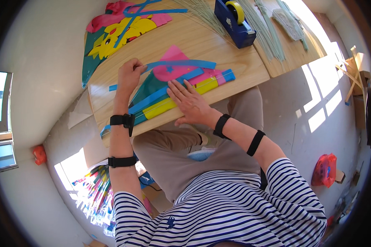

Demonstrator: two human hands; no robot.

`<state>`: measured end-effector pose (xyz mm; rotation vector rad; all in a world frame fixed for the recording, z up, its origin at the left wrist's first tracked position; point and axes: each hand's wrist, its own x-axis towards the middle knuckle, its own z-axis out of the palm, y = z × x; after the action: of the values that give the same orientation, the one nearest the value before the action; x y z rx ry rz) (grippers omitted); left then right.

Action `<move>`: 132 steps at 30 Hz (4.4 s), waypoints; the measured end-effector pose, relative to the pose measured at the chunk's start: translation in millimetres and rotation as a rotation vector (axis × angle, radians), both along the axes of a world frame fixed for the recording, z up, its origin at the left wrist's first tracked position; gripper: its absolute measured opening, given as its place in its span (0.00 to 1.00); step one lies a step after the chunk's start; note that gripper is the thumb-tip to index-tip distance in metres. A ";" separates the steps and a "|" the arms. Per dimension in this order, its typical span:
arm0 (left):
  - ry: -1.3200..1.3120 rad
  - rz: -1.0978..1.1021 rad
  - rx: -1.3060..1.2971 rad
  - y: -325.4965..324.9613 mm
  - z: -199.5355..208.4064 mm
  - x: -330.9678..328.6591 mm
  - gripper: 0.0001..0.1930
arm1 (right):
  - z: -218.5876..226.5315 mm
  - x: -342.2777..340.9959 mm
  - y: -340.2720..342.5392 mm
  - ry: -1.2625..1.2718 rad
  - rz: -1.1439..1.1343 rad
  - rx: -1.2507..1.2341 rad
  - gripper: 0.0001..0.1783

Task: Assembling and taping colorful triangular kite pieces on a wooden table.

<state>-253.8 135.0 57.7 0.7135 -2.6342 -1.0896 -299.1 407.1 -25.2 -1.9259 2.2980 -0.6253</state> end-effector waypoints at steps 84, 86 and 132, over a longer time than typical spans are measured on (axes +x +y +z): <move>-0.463 -0.589 -0.537 128.6 -28.9 -132.0 0.10 | -7.4 1.1 -3.1 0.081 -0.001 0.137 0.71; -0.478 -0.604 -0.492 130.7 -25.6 -134.1 0.10 | -6.6 1.1 -3.0 0.102 -0.006 0.139 0.71; -0.375 -0.739 0.790 153.4 42.2 -141.8 0.13 | -6.2 0.7 -2.6 0.192 -0.006 0.128 0.63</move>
<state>-395.6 288.4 99.9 -0.0214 -2.7898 -2.4837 -298.4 404.5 -31.4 -1.9988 2.3876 -0.2960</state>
